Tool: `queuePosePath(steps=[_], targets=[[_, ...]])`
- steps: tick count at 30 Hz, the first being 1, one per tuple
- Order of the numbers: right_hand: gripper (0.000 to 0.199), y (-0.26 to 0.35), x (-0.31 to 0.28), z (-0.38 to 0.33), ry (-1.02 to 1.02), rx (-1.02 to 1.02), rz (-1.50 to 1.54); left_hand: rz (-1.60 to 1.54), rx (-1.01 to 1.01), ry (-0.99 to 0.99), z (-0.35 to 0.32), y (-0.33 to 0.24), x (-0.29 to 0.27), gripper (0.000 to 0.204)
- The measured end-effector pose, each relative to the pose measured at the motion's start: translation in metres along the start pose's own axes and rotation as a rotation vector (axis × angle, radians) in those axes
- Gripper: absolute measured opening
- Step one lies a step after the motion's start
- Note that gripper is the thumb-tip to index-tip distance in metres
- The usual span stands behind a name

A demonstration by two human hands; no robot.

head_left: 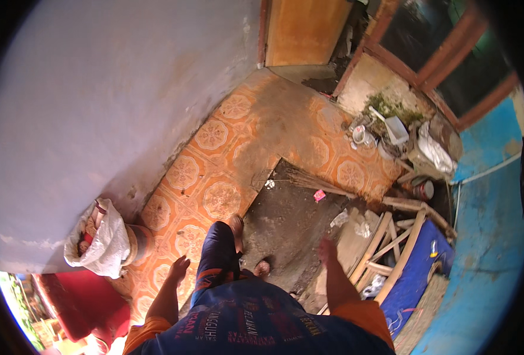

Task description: The person moves through a cluttered room, picks up wooden planks and places them on a stack, then walks to a table and sorts through various items including plastic bags and small objects.

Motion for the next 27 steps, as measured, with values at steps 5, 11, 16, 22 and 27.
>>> queuePosePath(steps=[5,11,16,22,27], targets=[[0.031,-0.047,0.044,-0.008,0.046,0.506,-0.028,0.001,-0.707,-0.016,0.055,0.125,-0.010,0.061],[0.018,0.040,0.072,-0.024,-0.098,0.688,-0.056,-0.189,-0.571,0.108,0.166,0.008,-0.027,0.054],[0.017,0.219,0.130,0.054,-0.013,0.603,-0.150,-0.229,-0.068,-0.040,0.309,-0.195,-0.107,0.053],[0.027,0.377,0.260,0.157,0.120,-0.104,-0.189,-0.241,0.020,-0.052,0.396,-0.422,-0.165,0.056],[0.037,0.375,0.215,0.247,0.027,-0.551,-1.362,-0.144,-0.093,0.084,0.449,-0.499,-0.127,0.054]])
Point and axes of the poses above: each hand's wrist, its own z-axis towards the middle knuckle, its own x-axis out of the palm, y = z × x, the point moved 2 cm from there along z, towards the middle knuckle, and after that the axes turned 5 degrees about y, right-handed, at the moved point
